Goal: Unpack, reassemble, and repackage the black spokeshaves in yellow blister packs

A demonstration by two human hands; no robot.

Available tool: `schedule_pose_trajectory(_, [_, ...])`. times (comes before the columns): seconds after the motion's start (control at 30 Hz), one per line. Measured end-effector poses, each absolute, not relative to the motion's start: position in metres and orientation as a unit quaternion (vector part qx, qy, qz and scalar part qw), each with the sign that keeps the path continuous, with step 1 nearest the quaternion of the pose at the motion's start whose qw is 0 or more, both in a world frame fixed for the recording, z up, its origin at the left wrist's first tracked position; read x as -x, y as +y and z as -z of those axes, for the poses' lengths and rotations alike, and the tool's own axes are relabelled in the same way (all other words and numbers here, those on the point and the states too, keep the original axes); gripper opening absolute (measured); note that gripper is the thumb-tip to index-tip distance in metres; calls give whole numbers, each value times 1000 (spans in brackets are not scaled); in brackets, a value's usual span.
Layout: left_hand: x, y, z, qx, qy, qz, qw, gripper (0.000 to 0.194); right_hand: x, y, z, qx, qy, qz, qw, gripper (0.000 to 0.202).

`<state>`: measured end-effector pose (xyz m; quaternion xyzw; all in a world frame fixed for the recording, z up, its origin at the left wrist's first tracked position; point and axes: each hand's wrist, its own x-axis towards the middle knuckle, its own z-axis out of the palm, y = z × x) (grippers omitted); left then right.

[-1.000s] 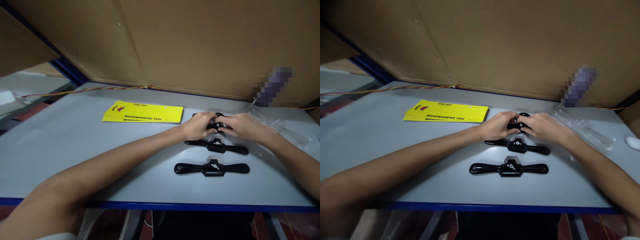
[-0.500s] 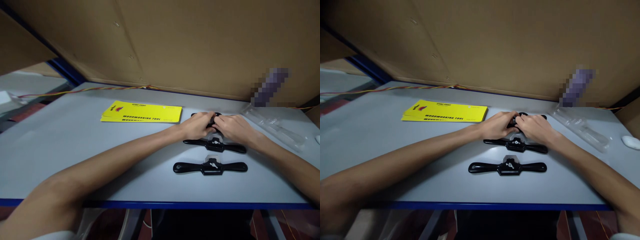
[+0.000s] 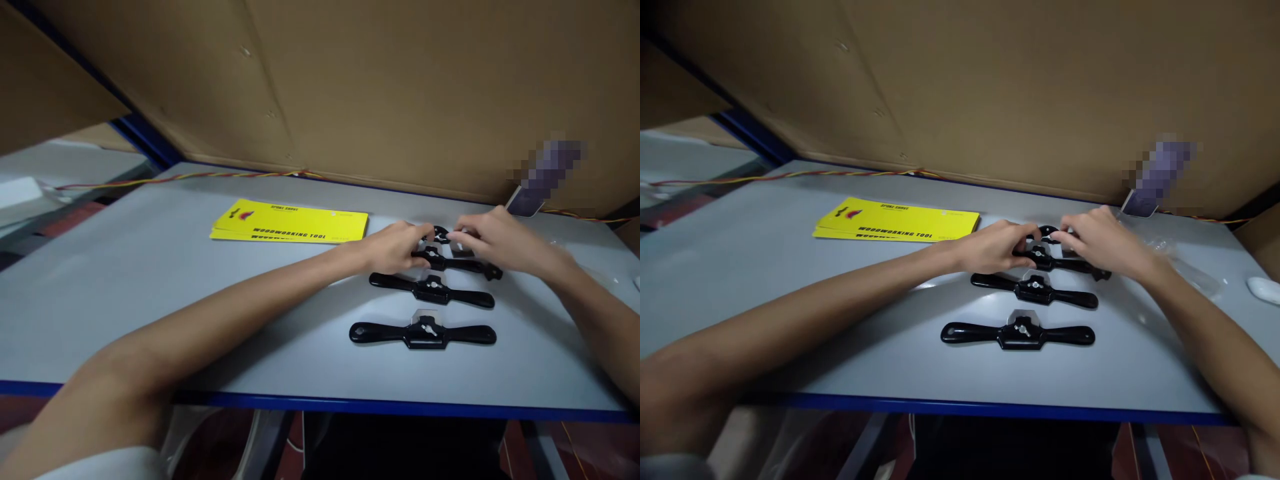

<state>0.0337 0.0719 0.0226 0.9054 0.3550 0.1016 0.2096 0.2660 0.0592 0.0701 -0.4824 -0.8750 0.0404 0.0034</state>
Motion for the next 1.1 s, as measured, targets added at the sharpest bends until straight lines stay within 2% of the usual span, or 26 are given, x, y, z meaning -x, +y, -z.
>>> schedule_pose_trajectory(0.1, [-29, 74, -30, -916, 325, -90, 219, 37, -287, 72, -78, 522, -849, -62, -52, 32])
schedule_pose_trajectory(0.23, [-24, 80, -32, -905, 320, -128, 248, 30, -297, 80, -74, 523, -839, -112, -96, 39])
schedule_pose_trajectory(0.33, [-23, 88, -25, -886, 345, -184, 249, 33, -292, 80, -69, 510, -844, -133, -96, 42])
schedule_pose_trajectory(0.47, [-28, 101, -15, -893, 343, -215, 197, 30, -283, 81, -66, 536, -827, -135, -102, 41])
schedule_pose_trajectory(0.63, [-46, 121, -13, -929, 311, -152, 132, 32, -280, 82, -64, 537, -821, -169, -91, 39])
schedule_pose_trajectory(0.8, [-57, 137, -8, -949, 279, -112, 101, 30, -286, 84, -63, 526, -828, -181, -78, 50])
schedule_pose_trajectory(1.0, [-52, 140, 3, -935, 271, -189, 129, 27, -291, 89, -63, 517, -826, -211, -74, 39])
schedule_pose_trajectory(1.1, [-51, 135, 1, -912, 333, -219, 95, 30, -294, 91, -61, 522, -820, -225, -66, 45])
